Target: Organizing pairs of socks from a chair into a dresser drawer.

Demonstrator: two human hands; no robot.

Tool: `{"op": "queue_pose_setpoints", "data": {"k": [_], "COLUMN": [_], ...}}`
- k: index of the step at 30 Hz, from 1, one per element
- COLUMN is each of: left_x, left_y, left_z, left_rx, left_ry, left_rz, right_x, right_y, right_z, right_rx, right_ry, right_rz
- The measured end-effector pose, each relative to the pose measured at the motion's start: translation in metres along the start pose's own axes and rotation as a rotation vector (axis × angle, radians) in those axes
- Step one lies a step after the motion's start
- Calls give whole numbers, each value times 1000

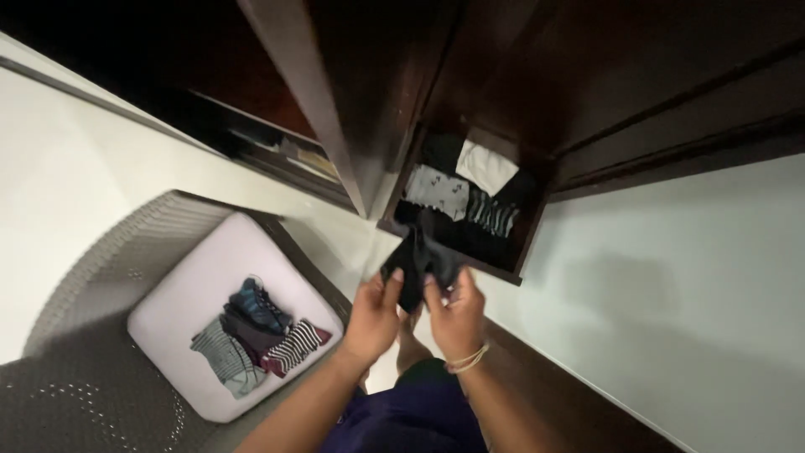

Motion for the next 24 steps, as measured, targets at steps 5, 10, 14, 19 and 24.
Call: {"op": "queue_pose_setpoints", "data": {"k": [5,10,14,19,24], "left_x": [62,103,130,126,186], "left_y": [5,27,40,63,61], "left_z": [31,48,59,61,60], "left_rx": [13,41,95,123,1], "left_ry": [33,-225,-300,11,-180], "left_rz": [-113,-340,-431,-539,-412], "right_x": [-42,0,-45,-27,-97], "right_y": [-15,-29,-41,-32,-16], "right_z": [36,45,55,41,48], "right_rx": [-150,-286,-391,-412,-448], "right_ry": [16,-110,-148,-135,124], "right_rz": [-201,-131,-330,-330,-156]}}
Point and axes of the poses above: each hand's wrist, its own z-axis away from the middle knuckle, its own y-axis out of the back of the hand, x = y × z, the point moved 6 cm from there along -z, towards the middle knuckle, and after that the axes turned 11 degrees about -y, right-handed, at the moved point
